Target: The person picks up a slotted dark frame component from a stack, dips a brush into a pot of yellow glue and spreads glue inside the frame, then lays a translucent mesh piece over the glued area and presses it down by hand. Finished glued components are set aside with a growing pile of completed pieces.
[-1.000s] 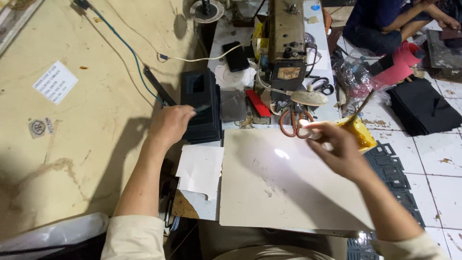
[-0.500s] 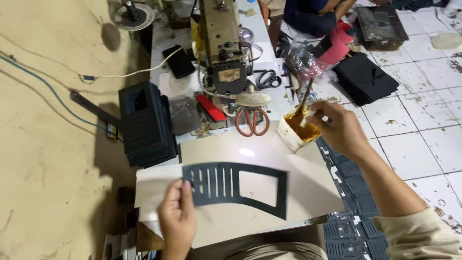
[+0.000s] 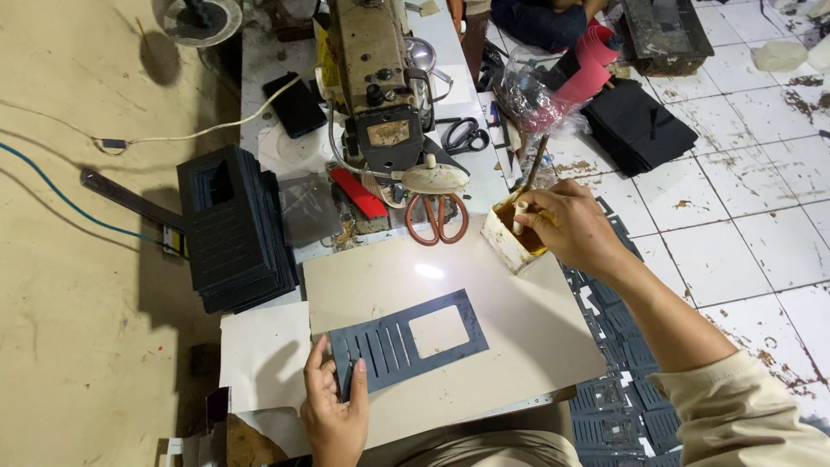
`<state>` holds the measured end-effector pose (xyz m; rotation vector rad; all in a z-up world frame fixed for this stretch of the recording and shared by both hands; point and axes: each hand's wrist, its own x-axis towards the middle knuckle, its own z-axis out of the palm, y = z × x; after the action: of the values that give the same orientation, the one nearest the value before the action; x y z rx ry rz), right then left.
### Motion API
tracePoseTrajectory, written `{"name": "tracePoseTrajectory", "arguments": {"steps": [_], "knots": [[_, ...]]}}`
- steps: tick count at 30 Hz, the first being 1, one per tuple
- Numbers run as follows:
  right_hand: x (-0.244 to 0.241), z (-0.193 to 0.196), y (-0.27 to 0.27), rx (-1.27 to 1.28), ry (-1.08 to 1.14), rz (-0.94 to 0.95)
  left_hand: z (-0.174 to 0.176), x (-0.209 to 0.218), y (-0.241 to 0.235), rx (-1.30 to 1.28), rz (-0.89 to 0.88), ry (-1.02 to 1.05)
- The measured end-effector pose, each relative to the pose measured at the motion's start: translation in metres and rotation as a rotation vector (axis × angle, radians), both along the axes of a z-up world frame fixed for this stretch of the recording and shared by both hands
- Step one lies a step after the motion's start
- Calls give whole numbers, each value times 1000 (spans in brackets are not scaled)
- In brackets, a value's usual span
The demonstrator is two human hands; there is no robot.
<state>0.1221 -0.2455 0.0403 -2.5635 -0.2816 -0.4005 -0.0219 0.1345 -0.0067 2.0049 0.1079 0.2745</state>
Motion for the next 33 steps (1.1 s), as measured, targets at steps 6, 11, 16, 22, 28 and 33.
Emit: {"name": "tracePoseTrajectory", "arguments": {"steps": [6, 11, 16, 22, 28, 33], "knots": [[-6, 36, -13, 64, 231, -50, 8, -2, -8, 199, 26, -36], [-9, 45, -29, 92, 106, 87, 3, -2, -7, 378, 39, 27], [-13, 54, -29, 108, 159, 95, -1, -2, -6, 452, 12, 21], [-13, 55, -31, 116, 242, 81, -9, -1, -3, 527, -14, -78], [-26, 100, -44, -196, 383, 130, -3, 0, -7, 501, 17, -73], [-50, 146, -76, -42, -19, 159, -2, 0, -4, 555, -13, -151]]}}
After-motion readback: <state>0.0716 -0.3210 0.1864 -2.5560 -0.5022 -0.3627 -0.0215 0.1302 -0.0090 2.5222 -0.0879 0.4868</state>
